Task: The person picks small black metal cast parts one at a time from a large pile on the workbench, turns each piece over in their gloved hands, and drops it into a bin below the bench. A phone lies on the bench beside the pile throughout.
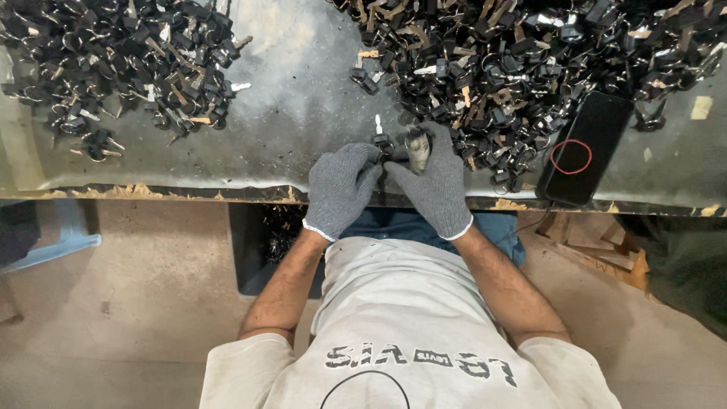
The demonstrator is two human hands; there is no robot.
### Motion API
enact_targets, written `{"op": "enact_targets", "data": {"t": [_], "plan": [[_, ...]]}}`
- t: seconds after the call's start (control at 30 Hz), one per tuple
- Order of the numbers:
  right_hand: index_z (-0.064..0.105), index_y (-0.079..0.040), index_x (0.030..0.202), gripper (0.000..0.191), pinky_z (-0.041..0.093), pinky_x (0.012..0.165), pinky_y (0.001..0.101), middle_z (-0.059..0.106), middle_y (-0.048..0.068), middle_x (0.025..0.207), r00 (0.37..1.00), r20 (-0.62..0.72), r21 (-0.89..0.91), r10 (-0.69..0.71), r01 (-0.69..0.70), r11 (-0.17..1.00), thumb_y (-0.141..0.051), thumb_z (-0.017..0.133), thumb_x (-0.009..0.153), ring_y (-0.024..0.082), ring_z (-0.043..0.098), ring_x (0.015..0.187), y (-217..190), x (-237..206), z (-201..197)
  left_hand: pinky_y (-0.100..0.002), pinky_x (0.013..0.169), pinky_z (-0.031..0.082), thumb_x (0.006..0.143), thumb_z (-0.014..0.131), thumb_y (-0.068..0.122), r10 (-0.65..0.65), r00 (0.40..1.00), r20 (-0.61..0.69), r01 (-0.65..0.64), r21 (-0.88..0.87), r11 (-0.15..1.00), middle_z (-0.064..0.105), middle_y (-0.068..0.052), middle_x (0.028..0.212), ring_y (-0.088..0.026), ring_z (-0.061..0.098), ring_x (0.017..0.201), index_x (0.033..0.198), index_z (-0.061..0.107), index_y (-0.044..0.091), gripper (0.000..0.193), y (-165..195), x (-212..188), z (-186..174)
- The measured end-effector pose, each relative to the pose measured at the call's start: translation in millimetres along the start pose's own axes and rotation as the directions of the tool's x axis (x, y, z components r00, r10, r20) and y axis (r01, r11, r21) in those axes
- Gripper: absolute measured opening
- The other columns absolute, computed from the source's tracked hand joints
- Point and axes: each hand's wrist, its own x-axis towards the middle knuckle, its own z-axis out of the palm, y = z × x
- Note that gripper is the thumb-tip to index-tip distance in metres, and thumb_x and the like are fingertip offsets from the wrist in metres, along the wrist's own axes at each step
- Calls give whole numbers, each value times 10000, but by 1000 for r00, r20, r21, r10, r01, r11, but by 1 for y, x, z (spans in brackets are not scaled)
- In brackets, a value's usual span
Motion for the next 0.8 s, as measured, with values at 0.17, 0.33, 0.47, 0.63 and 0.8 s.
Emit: {"op": "enact_targets", "data": {"t": [0.17, 0.33, 0.47, 0.63, 0.8], "plan": [[488, -4, 1335, 671, 597, 853, 377, 687, 195, 1133, 1000, -10, 79, 28, -28, 996, -149, 881, 811, 286, 735, 984, -2, 1, 6, -419, 765, 504, 880, 745, 151, 7, 1000, 9, -7, 28, 1000, 723, -87, 1033, -307, 694, 862, 1087, 703, 97, 218, 2, -2, -4], [477, -3, 1331, 622, 587, 828, 405, 693, 201, 1095, 999, -35, 58, -12, 14, 998, -87, 817, 816, 297, 733, 965, -9, 1, 6, -426, 741, 497, 883, 752, 153, 30, 999, 19, -31, 67, 997, 725, -76, 974, -304, 696, 836, 1090, 682, 114, 222, 4, -3, -1], [491, -23, 1321, 567, 590, 782, 412, 711, 185, 1024, 990, 68, 52, 123, -127, 991, -124, 789, 849, 288, 751, 899, -11, -3, -4, -467, 671, 513, 847, 769, 155, -162, 986, 36, 162, 16, 987, 721, -115, 834, -348, 684, 740, 1339, 569, 12, 550, 5, 3, -5], [485, -5, 1316, 607, 582, 768, 432, 693, 212, 1034, 993, 118, -12, -2, 4, 1000, -190, 834, 855, 323, 730, 921, -6, -10, -21, -385, 736, 608, 958, 737, 174, -388, 888, -245, 390, -44, 920, 760, -99, 927, -254, 764, 801, 1361, 561, 63, 453, -9, 18, -42], [497, -15, 1306, 601, 596, 761, 416, 709, 200, 1037, 984, 173, 81, 31, -46, 996, -227, 821, 847, 323, 751, 898, 5, -4, -27, -449, 958, 539, 993, 730, 144, -1, 938, -347, 110, 294, 949, 652, -214, 1312, -364, 665, 1149, 1351, 609, 45, 390, -9, 48, -42]]}}
